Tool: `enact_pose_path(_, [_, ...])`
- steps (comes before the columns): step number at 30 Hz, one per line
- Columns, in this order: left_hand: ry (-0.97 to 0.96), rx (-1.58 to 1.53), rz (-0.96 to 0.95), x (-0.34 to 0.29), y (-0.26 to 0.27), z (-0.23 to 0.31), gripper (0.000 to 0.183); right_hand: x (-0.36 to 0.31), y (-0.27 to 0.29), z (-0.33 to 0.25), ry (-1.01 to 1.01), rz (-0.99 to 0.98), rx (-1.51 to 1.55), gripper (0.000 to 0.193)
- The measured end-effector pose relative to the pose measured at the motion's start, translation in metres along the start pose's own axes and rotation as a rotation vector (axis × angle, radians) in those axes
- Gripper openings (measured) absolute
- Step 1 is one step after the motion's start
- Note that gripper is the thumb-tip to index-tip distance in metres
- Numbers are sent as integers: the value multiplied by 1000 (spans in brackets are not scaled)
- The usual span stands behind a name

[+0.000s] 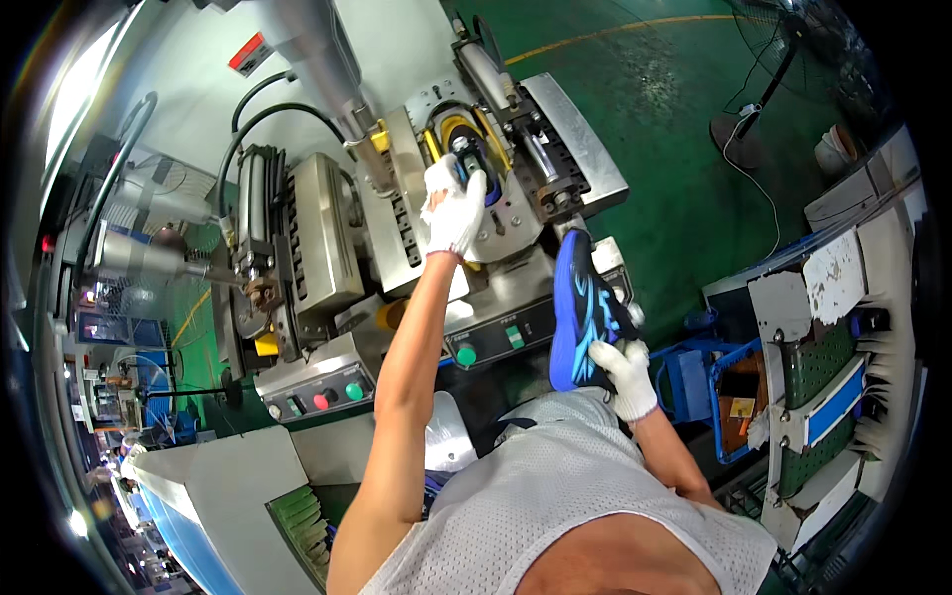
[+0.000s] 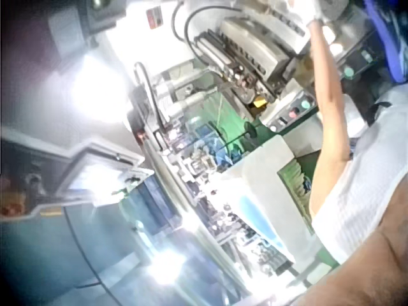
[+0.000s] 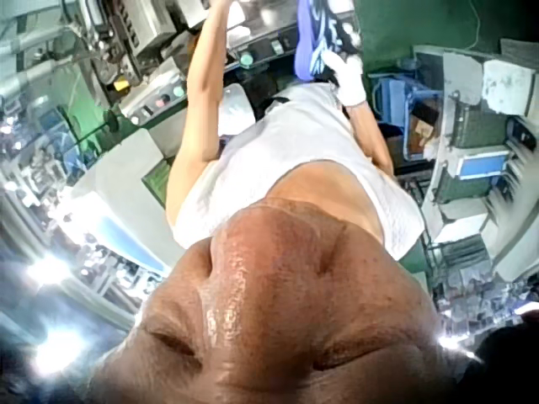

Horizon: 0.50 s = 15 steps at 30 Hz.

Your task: The person repeatedly picks up blue shoe uppers from a conveyor belt and places them into a metal jig on a machine. They press a green button to activate the machine, then remove the processed shoes and place them on a metal tray. The person continues this cycle of loading, processing, and unloading shoes throughout the video.

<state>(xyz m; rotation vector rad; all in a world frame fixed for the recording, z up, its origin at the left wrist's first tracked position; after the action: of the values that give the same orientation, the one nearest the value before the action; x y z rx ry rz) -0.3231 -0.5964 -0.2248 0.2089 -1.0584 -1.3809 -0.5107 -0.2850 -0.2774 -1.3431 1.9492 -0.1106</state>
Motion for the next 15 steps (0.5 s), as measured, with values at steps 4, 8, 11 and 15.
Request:
enact_pose_path(4, [207, 46, -71, 54, -80, -52, 74, -1, 51, -7, 93, 157, -90, 24])
enact_pose_path(8, [335, 215, -130, 60, -130, -92, 73, -6, 55, -21, 99, 169, 33, 57])
enact_pose_path(11, [272, 223, -330, 80, -129, -81, 58, -1, 47, -23, 56, 171, 141, 66])
enact_pose_path(15, [382, 115, -169, 92, -65, -84, 59, 15, 28, -34, 45, 139, -9, 58])
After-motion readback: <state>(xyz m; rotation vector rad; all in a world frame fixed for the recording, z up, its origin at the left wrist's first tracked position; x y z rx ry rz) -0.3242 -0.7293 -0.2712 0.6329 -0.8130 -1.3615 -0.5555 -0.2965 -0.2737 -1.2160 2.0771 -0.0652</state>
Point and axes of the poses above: each hand's wrist, its own x-axis towards the middle knuckle, its own y-axis out of the back of the hand, z = x × y, the point moved 8 cm from there along x, towards the middle knuckle, and after that the axes turned 6 degrees about -y, right-handed, at the moved point
